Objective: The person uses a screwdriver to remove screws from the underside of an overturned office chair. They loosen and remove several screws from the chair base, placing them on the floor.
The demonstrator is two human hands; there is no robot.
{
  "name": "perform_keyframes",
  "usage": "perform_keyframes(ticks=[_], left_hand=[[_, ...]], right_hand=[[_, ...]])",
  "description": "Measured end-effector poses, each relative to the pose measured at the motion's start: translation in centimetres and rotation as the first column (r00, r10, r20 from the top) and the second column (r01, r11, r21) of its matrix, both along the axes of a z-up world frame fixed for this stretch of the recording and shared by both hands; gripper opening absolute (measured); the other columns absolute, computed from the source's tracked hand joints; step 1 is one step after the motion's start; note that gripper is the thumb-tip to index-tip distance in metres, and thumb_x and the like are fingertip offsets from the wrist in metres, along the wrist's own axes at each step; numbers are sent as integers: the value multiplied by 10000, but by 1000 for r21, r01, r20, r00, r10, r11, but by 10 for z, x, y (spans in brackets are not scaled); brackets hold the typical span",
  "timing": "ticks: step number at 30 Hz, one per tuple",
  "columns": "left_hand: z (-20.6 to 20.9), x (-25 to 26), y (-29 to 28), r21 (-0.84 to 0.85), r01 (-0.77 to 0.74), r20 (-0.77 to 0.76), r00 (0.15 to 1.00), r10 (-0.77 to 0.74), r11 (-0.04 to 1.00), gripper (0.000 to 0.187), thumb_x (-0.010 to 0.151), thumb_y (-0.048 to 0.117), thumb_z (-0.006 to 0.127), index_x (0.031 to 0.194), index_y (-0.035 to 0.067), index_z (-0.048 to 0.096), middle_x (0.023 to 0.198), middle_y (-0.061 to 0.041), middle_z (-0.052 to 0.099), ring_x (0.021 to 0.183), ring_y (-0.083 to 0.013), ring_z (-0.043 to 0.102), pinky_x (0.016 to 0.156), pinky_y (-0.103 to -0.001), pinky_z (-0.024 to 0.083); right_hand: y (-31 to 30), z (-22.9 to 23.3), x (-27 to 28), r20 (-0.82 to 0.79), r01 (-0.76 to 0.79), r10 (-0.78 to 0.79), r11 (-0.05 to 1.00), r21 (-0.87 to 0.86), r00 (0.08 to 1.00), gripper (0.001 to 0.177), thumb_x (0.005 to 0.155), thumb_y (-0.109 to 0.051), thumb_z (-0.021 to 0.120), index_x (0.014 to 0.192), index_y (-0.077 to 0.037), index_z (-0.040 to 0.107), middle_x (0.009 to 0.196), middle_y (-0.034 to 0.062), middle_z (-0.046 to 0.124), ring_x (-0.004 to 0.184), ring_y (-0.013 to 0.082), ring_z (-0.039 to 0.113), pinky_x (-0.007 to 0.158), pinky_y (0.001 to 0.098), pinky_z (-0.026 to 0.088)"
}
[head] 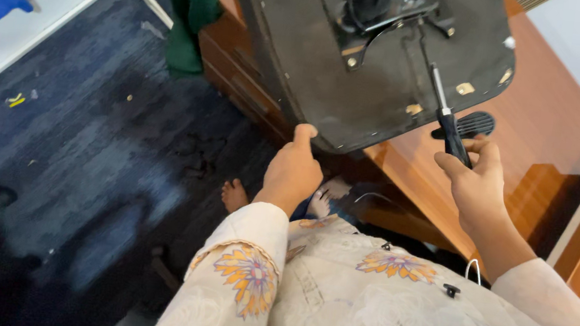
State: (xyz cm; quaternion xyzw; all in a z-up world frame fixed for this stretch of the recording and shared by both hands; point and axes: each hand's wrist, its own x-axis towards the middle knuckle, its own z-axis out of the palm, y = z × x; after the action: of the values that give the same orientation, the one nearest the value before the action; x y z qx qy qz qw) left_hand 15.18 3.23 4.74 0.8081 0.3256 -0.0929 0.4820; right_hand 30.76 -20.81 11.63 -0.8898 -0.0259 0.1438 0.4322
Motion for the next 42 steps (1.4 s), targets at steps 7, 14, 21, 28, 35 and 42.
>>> perform_keyframes(ticks=[7,14,21,28,35,42], left_hand=[[11,-16,-2,26,205,-123,972,-201,978,872,816,120,695,1542,275,238,1230,-204,614,1120,-405,641,915,-497,525],[-3,0,-17,-302,-191,74,972,222,934,754,851,166,677,1482,208,264,1249,-259,652,1165,-419,654,995,-465,499],[-4,19,-44,-250,-414,88,890,447,875,771,853,148,644,1493,169,214,1310,-313,597,1210,-485,584,1035,-485,439],[2,39,-52,-458,-756,-168,590,790,467,729,848,137,652,1473,67,285,1323,-265,591,1177,-381,642,983,-448,518],[2,48,-61,-714,-639,-299,646,702,284,513,867,141,679,1319,-64,552,1243,-226,667,1058,-277,687,840,-401,583],[1,39,-27,-628,-675,-297,668,683,387,331,873,68,649,1164,-88,631,1188,-215,699,1130,-333,707,883,-385,584]], right_hand=[[7,-2,-52,-227,76,-13,959,273,974,284,938,-87,708,1161,-31,543,1033,77,645,872,166,688,794,337,614],[-22,20,-41,-72,-68,115,878,473,991,218,980,-94,695,1149,-16,582,1090,90,714,857,150,697,795,296,581],[-27,19,42,266,-235,196,964,123,944,267,1032,-96,753,1242,-11,611,1114,26,693,951,59,602,844,227,497],[-24,16,83,298,-459,482,876,-148,824,309,965,-118,775,1214,-15,624,1096,82,720,955,118,654,849,282,525],[-14,29,86,293,-492,557,828,-267,777,363,914,-189,783,1197,-20,630,1107,136,743,1008,223,716,881,359,537],[-3,36,68,231,-445,549,810,-381,803,397,877,-251,768,1201,-66,634,1060,142,734,994,298,716,870,405,538]])
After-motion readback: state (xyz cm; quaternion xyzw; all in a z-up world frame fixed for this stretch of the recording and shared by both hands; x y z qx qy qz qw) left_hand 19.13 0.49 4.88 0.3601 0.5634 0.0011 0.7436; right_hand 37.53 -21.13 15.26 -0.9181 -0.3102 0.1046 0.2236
